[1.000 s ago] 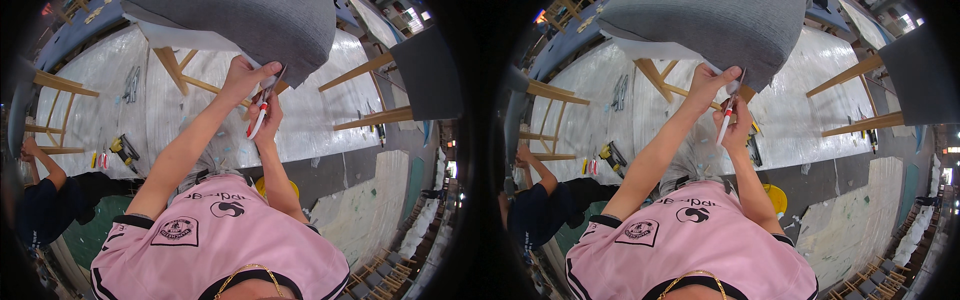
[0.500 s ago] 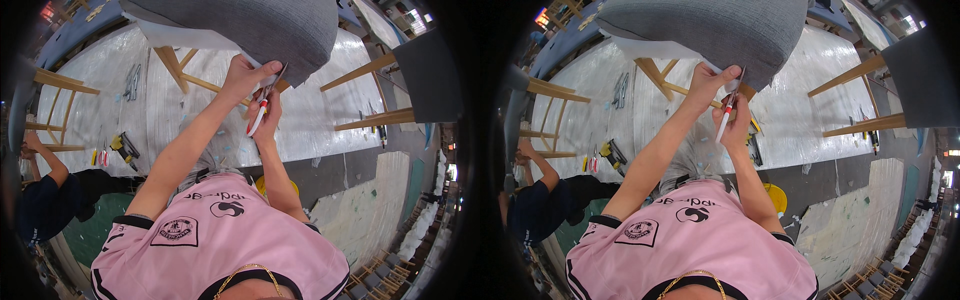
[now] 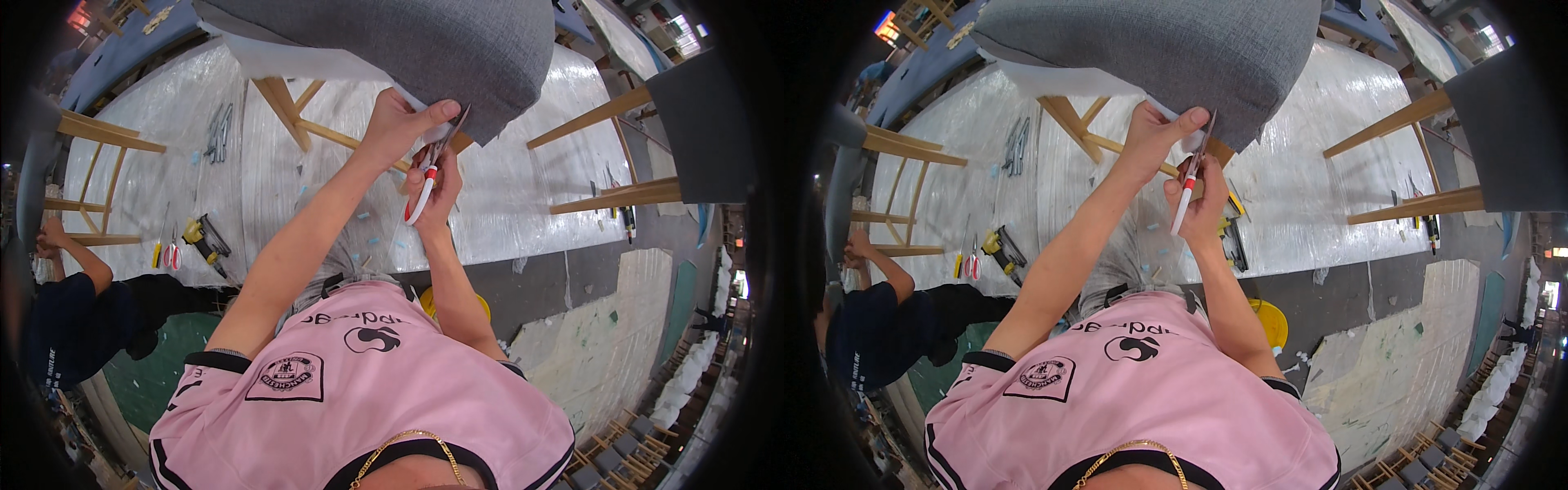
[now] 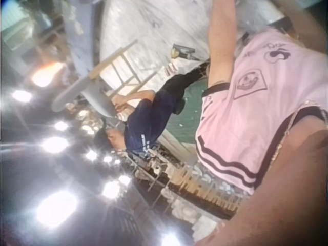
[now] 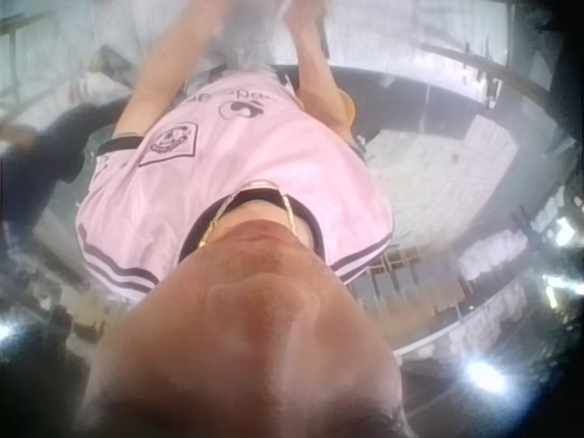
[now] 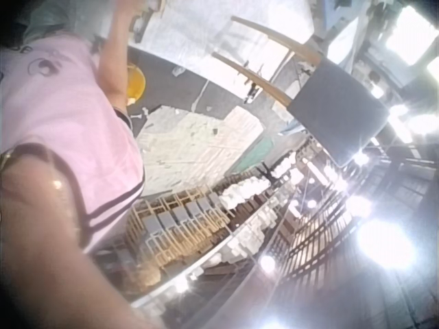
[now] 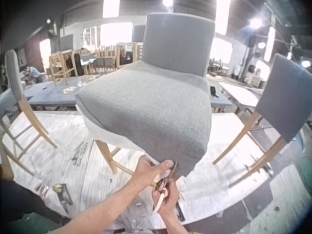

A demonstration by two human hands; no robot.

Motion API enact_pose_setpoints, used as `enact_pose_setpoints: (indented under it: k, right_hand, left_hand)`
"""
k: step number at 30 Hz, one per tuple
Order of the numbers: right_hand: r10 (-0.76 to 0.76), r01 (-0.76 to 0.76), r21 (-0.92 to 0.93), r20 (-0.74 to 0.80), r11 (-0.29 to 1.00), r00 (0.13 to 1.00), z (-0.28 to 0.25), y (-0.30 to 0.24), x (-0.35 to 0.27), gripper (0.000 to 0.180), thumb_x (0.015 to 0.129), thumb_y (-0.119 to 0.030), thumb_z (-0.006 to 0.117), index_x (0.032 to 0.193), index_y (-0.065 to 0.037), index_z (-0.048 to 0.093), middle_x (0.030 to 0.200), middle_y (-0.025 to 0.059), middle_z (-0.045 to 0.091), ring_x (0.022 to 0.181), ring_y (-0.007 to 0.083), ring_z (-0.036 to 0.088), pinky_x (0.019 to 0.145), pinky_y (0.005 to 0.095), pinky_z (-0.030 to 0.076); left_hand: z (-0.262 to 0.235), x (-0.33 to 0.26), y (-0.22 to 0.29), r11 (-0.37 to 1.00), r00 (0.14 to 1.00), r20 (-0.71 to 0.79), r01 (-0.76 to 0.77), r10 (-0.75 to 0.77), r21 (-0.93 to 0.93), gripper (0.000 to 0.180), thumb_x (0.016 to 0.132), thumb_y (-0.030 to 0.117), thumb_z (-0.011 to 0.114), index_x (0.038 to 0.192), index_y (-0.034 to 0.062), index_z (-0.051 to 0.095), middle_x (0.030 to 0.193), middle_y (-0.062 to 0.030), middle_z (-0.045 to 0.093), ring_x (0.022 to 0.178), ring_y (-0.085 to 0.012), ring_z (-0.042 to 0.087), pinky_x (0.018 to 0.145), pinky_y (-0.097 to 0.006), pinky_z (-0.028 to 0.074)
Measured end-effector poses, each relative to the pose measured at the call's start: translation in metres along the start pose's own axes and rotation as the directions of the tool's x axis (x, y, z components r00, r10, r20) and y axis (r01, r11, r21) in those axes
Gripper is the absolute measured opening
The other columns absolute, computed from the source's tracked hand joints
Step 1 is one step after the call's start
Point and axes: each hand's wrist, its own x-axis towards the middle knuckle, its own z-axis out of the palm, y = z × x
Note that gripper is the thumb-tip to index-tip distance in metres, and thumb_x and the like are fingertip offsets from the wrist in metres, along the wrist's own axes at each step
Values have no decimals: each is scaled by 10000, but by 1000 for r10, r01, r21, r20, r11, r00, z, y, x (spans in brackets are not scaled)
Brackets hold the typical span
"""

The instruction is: The person staples and trims gray fabric on a wooden chair seat. They use a staple gun to secure the fabric, then scissors to trim excess material around the edges, repeating the process on multiple chairs.

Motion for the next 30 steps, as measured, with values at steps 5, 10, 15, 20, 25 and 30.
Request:
enact_pose_setpoints:
  k: [5, 10, 15, 20, 25, 30]
  right_hand:
    - [13, -13, 20, -11, 1000, 1000, 4, 2, 0, 576, 918, -516, 750, 1038, 18, 571, 821, 62, 598, 728, 146, 582, 675, 286, 473]
    - [64, -64, 37, -13, 997, 998, 3, 9, -7, 535, 917, -447, 779, 1075, 27, 586, 825, 67, 620, 730, 144, 599, 677, 284, 484]
    - [54, -54, -13, 2, 998, 999, 1, 15, -8, 502, 921, -408, 787, 1077, 31, 600, 796, 63, 624, 706, 140, 596, 662, 282, 485]
    - [60, -59, -50, 5, 997, 998, -3, 20, -12, 526, 924, -407, 785, 1125, 47, 611, 766, 55, 608, 671, 129, 577, 629, 272, 473]
    - [130, -123, -154, 38, 980, 991, -23, 19, -23, 459, 903, -324, 794, 1159, 33, 661, 756, 62, 584, 631, 133, 525, 604, 276, 452]
    - [46, 17, -379, 157, 925, 987, -73, 51, -56, 331, 896, -154, 707, 1181, 13, 690, 698, 17, 537, 621, 111, 517, 580, 291, 436]
  left_hand:
    - [-5, 1, 2, 999, 999, 23, 27, -27, 32, 355, 831, 353, 882, 818, 25, 745, 765, -26, 717, 684, -78, 641, 594, -237, 484]
    - [-2, 2, -2, 1000, 1000, 5, -20, 20, 8, 363, 827, 364, 886, 751, 44, 734, 705, -11, 695, 633, -70, 616, 554, -238, 457]
    - [-5, 3, -5, 999, 1000, -3, -20, 20, 26, 351, 828, 354, 886, 750, 48, 734, 704, -9, 695, 627, -72, 613, 553, -238, 455]
    - [-1, 1, -1, 1000, 1000, 5, 4, -4, -17, 331, 817, 333, 897, 805, 42, 739, 754, -14, 711, 668, -75, 630, 583, -240, 473]
    - [-3, 8, -1, 1000, 998, 59, 21, -21, -9, 243, 836, 225, 877, 906, 17, 771, 852, -43, 758, 772, -94, 685, 707, -252, 531]
    - [-15, 13, -4, 997, 995, 56, 78, -77, -20, 280, 838, 165, 862, 1041, -4, 770, 969, -55, 780, 888, -107, 708, 822, -273, 550]
